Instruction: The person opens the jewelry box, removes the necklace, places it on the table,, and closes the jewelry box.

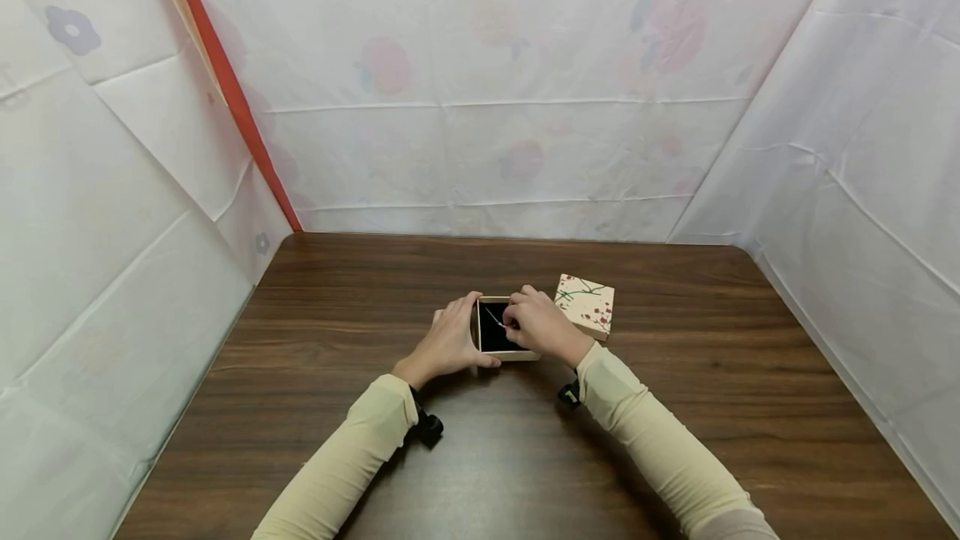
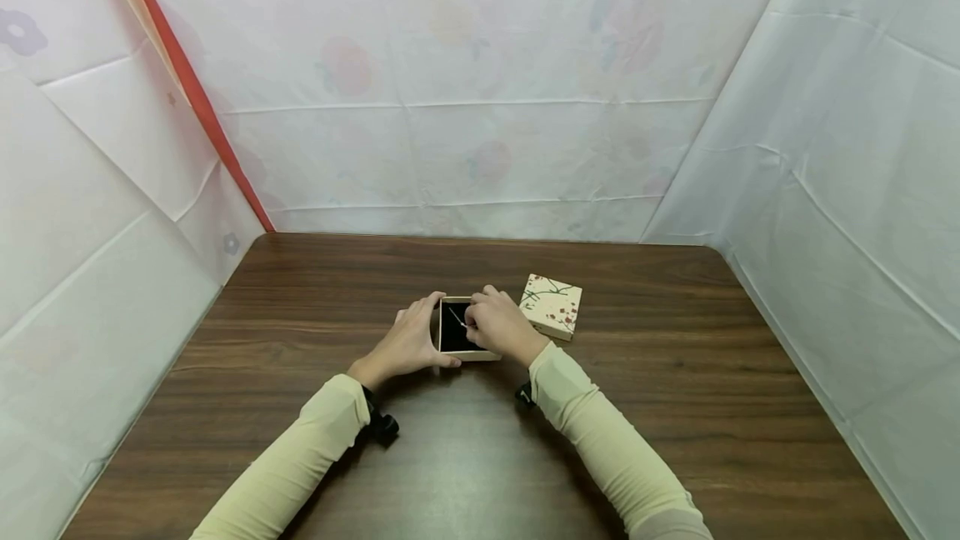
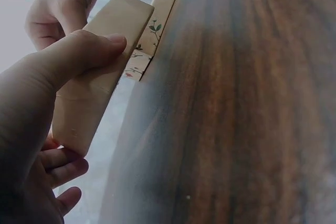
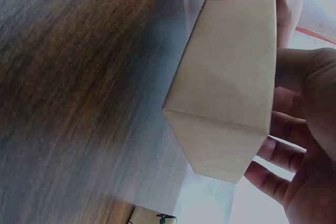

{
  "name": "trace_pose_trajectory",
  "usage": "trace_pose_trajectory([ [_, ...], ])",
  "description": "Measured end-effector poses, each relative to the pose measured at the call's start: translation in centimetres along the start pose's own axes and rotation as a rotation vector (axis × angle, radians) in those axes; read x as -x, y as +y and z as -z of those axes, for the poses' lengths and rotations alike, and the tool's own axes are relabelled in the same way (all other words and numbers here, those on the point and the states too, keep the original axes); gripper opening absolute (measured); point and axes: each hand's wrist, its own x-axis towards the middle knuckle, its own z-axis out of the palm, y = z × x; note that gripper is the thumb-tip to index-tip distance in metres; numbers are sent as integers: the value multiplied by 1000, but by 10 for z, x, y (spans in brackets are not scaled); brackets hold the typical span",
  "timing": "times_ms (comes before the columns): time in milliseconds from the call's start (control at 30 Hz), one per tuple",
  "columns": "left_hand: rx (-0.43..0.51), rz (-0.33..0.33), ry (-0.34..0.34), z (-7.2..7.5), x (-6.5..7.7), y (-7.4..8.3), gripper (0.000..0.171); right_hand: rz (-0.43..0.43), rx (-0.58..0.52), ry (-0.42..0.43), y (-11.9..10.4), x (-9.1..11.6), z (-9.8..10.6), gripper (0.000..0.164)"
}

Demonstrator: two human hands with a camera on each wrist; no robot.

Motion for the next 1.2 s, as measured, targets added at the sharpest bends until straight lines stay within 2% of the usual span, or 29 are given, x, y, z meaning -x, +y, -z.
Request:
trace_pose_trajectory([
  [233, 2, 5, -15, 0, -1, -1, 114, 16, -59, 53, 0, 2, 3, 5],
  [467, 1, 25, -15, 1, 0, -3, 113, 6, -114, 20, -3, 4, 7, 9],
  [667, 0, 36, -23, -1, 1, -5, 112, 7, -148, 33, -6, 8, 17, 8],
  [1200, -13, 43, -42, -1, 3, -6, 114, 12, -174, 25, -10, 17, 25, 10],
])
